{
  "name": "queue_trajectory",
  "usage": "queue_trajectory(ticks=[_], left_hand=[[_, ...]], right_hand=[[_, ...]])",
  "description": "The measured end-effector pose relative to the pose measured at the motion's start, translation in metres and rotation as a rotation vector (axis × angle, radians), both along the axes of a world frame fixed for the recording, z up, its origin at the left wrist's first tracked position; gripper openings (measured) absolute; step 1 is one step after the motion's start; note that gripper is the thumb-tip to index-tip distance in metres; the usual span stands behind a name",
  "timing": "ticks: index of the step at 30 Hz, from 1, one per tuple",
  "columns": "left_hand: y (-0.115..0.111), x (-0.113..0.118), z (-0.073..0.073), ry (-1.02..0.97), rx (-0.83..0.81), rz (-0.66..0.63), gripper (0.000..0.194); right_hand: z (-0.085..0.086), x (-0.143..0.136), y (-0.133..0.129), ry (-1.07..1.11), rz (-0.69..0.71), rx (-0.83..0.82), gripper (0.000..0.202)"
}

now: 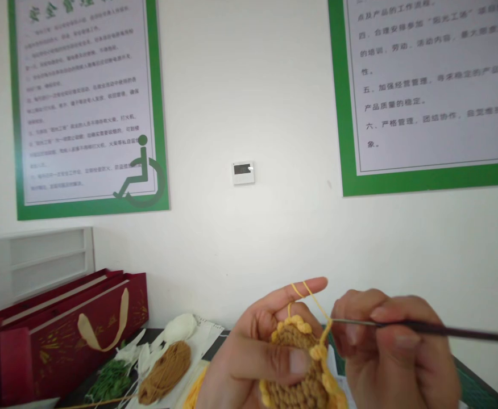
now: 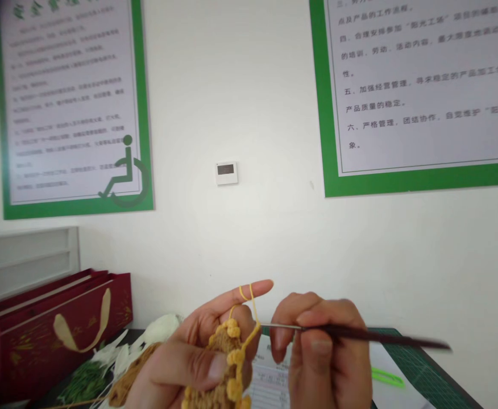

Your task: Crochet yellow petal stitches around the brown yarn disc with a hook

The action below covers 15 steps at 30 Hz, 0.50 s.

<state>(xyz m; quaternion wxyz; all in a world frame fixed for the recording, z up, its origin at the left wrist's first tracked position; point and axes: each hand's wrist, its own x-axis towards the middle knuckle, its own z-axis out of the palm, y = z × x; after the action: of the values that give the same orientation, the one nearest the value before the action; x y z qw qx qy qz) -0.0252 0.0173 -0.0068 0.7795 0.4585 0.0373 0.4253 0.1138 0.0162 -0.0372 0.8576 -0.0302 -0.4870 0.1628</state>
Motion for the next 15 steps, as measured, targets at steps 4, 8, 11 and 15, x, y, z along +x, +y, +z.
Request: queue_trajectory(ticks=[4,8,11,15], left_hand=[[0.004,-0.006,-0.002,0.006,0.004,-0.017,0.071],[-0.01,-0.005,0.003,0.106,0.17,0.297,0.067],[-0.021,-0.001,0.004,0.158,0.258,0.397,0.061],[-0.022,0.005,0.005,0.145,0.186,0.308,0.062]], right_hand=[[0.011,0.005,-0.004,-0.07,0.421,-0.225,0.029],[0.014,0.004,-0.003,-0.168,0.468,-0.298,0.027],[0.009,0.011,-0.001,-0.274,-0.074,-0.101,0.01],[-0.004,0.018,0.0,-0.355,-0.62,0.103,0.043]])
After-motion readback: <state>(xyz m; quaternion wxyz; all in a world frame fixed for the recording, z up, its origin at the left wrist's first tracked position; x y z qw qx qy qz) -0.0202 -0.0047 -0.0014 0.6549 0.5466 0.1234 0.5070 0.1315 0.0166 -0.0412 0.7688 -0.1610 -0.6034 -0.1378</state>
